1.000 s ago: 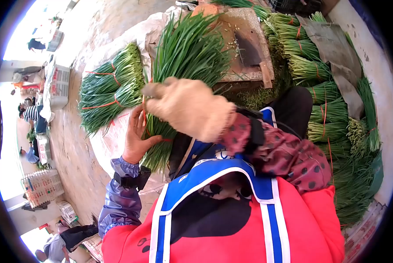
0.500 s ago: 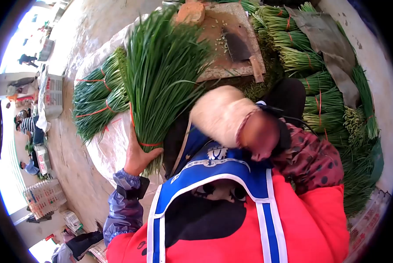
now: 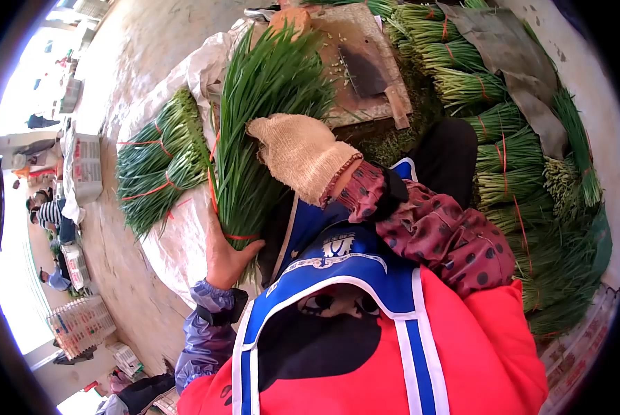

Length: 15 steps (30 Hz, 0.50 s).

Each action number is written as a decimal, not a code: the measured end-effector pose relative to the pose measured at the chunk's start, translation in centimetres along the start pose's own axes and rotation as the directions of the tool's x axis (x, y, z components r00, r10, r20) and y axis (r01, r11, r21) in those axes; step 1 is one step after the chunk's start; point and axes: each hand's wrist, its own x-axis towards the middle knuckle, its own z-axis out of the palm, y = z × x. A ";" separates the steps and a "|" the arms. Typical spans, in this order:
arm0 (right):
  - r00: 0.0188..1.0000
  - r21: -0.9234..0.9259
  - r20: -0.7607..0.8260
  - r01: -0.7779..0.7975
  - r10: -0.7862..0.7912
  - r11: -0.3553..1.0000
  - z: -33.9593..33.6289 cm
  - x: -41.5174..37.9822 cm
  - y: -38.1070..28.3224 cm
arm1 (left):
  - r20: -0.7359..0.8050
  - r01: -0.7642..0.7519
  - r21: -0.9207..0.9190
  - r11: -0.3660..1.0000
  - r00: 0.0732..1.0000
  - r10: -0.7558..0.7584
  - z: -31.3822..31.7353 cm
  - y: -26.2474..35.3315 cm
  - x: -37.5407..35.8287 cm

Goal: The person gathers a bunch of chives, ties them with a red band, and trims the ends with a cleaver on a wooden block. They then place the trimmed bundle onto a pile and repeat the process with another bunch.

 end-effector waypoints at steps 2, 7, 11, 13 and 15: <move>1.000 0.067 0.016 -0.023 0.021 0.997 0.2 0.0 0.6 | -0.003 -0.004 -0.050 0.999 1.000 0.004 0.0 -0.3 0.1; 0.988 0.207 0.103 -0.138 0.119 0.969 -0.5 0.3 -0.4 | 0.031 0.025 -0.109 0.994 0.999 -0.022 0.0 -1.1 0.3; 0.998 0.055 -0.002 -0.068 0.068 0.996 0.3 0.8 0.0 | 0.035 0.025 -0.081 0.996 0.999 -0.022 0.1 -1.2 0.3; 0.999 -0.037 0.003 -0.036 0.036 0.999 0.4 0.8 0.0 | 0.045 0.036 -0.090 0.995 0.998 -0.032 0.1 -1.2 0.2; 0.999 -0.062 -0.030 -0.030 0.028 0.998 0.6 0.8 0.0 | 0.043 0.035 -0.095 0.995 0.999 -0.031 0.1 -1.3 0.3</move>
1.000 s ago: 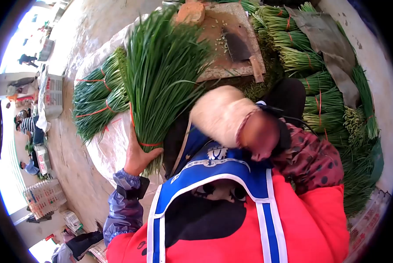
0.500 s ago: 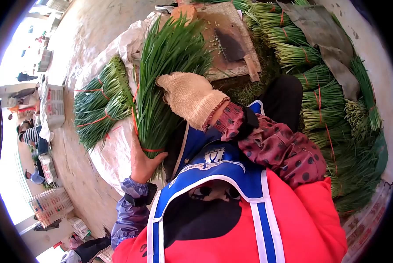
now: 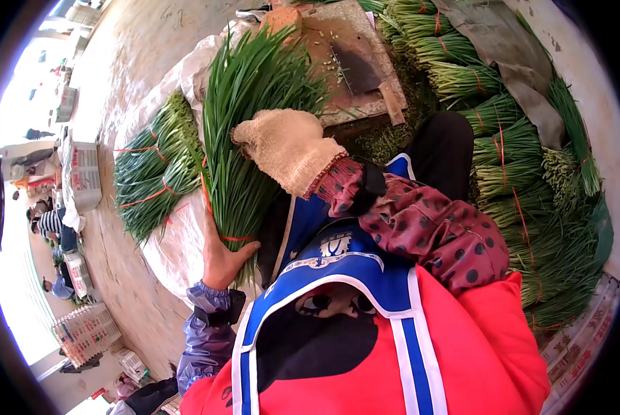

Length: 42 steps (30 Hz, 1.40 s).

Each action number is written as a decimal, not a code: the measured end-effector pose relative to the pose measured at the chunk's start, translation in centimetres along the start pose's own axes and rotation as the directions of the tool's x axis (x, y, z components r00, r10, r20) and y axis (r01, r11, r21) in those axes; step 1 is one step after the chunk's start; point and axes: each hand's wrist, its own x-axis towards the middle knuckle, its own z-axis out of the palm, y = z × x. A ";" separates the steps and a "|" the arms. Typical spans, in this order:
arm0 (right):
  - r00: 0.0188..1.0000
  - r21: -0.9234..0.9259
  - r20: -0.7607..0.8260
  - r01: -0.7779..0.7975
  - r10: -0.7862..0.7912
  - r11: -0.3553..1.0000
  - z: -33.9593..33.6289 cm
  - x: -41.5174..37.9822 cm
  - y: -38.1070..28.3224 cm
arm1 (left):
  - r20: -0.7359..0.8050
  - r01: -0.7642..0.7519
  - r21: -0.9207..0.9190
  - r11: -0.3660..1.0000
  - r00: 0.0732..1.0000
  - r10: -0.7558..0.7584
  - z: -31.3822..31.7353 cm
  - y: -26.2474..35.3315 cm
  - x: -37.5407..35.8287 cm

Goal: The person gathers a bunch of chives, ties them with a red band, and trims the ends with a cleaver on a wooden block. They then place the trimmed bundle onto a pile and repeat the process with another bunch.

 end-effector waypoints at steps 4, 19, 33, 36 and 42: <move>0.998 0.041 -0.049 0.035 -0.033 0.999 -0.1 -0.5 0.0 | 0.002 0.013 0.009 1.000 1.000 -0.013 -0.1 0.3 0.1; 0.944 0.764 0.050 0.174 -0.326 0.621 -0.4 -3.5 -3.9 | 0.025 -0.048 -0.213 0.976 0.998 0.055 0.3 0.9 0.5; 0.618 0.145 0.786 -0.145 -0.025 0.979 -2.4 -4.0 -0.4 | 0.223 0.111 -0.224 0.968 0.973 -0.060 -1.6 -1.4 1.1; 0.909 -0.227 0.328 -0.188 0.257 0.956 -2.2 -4.6 3.7 | 0.330 0.123 -0.198 0.972 0.943 -0.052 -3.4 -0.6 2.9; 0.948 -0.027 -0.191 -0.264 0.254 0.964 -5.0 -1.6 6.6 | 0.456 0.068 -0.155 0.986 0.890 0.011 -3.8 -1.0 4.9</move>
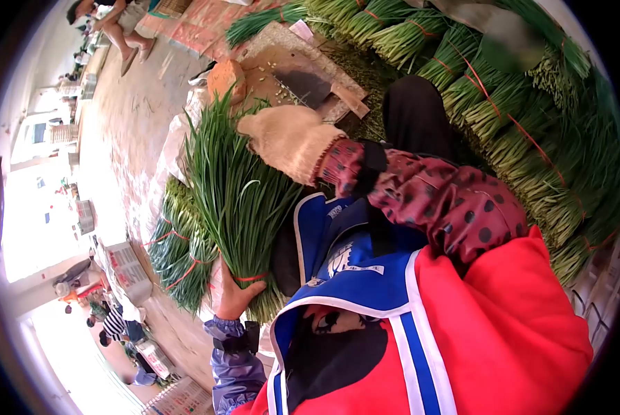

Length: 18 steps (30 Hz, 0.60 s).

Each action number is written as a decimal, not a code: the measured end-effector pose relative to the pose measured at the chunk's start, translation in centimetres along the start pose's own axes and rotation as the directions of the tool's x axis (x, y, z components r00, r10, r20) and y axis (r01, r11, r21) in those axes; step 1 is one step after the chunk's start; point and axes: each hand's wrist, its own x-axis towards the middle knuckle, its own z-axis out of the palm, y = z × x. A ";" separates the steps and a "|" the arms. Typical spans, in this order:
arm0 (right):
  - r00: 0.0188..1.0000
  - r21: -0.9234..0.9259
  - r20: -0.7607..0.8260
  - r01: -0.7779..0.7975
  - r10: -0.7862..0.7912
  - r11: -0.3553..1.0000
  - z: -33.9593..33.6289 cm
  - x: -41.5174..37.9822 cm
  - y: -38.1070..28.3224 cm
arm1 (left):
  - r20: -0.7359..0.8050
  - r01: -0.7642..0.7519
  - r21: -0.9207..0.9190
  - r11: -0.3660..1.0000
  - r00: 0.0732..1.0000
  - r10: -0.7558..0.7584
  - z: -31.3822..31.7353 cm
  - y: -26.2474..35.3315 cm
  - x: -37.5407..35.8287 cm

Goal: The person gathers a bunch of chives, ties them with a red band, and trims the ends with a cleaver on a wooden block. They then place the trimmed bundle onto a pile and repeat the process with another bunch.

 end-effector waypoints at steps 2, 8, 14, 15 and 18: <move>0.996 -0.041 0.089 0.018 -0.014 0.999 0.5 1.1 0.0 | 0.003 -0.014 -0.005 1.000 1.000 0.014 0.2 -0.3 0.3; 0.959 -0.031 0.223 0.187 -0.175 0.982 1.9 2.1 0.3 | -0.013 -0.053 0.102 0.993 0.998 0.055 0.5 -0.2 -0.1; 0.963 0.304 0.082 0.219 -0.255 0.927 1.1 0.0 -0.5 | -0.007 0.001 0.045 0.999 1.000 -0.001 0.4 -1.2 -0.3; 0.946 0.464 0.092 0.236 -0.312 0.854 0.7 -0.5 -0.6 | -0.011 0.006 0.040 0.999 1.000 -0.006 0.5 -1.3 -0.4; 0.895 0.855 0.042 0.197 -0.444 0.480 -0.5 -1.9 -3.2 | -0.027 -0.020 0.051 0.999 0.999 0.022 0.6 -1.0 0.0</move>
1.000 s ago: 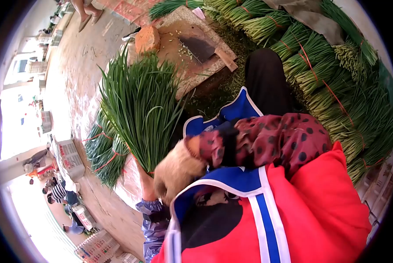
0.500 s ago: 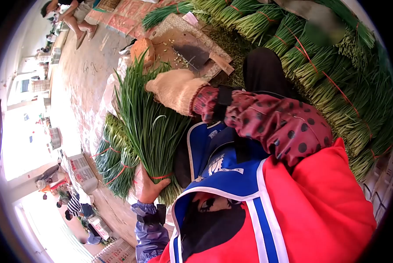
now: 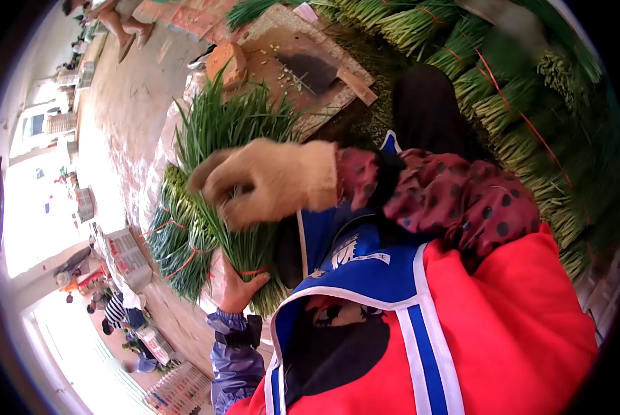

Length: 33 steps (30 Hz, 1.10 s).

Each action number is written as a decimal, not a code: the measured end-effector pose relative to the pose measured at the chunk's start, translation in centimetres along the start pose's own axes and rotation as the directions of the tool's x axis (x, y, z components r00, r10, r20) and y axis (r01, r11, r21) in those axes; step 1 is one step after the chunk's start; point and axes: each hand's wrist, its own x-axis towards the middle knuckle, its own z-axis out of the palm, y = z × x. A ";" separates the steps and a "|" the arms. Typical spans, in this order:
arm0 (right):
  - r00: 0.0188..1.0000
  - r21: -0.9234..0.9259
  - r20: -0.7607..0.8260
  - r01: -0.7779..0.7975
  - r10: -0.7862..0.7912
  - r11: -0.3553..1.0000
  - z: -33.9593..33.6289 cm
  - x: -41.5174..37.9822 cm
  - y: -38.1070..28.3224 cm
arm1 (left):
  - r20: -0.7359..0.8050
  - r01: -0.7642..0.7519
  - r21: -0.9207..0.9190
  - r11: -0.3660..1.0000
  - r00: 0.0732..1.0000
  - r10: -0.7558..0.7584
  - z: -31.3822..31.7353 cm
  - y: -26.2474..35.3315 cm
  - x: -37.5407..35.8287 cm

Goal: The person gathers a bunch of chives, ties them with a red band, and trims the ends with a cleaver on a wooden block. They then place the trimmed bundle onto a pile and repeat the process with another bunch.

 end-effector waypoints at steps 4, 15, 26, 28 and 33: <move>0.852 0.501 0.459 -0.482 0.252 0.719 5.2 0.2 -2.0 | 0.247 0.256 -0.463 0.849 0.957 -0.154 -0.3 -0.9 0.1; 0.407 -0.781 0.187 -0.491 0.894 0.386 -2.5 -5.3 4.0 | 0.019 0.068 -0.038 0.997 0.998 -0.068 -1.4 -2.7 -0.5; 0.852 0.352 -0.205 -0.396 0.483 0.848 1.0 -3.5 10.9 | -0.024 -0.125 0.053 0.991 0.992 0.126 -3.6 5.7 11.6; 0.852 -0.074 -0.205 -0.505 0.482 0.860 0.5 -4.3 10.7 | -0.078 -0.197 0.213 0.957 0.973 0.217 -3.6 6.3 14.0; 0.722 -0.319 -0.198 -0.687 0.663 0.653 -0.4 -9.0 10.0 | -0.226 -0.001 -0.230 0.973 0.973 -0.053 -4.0 4.3 15.5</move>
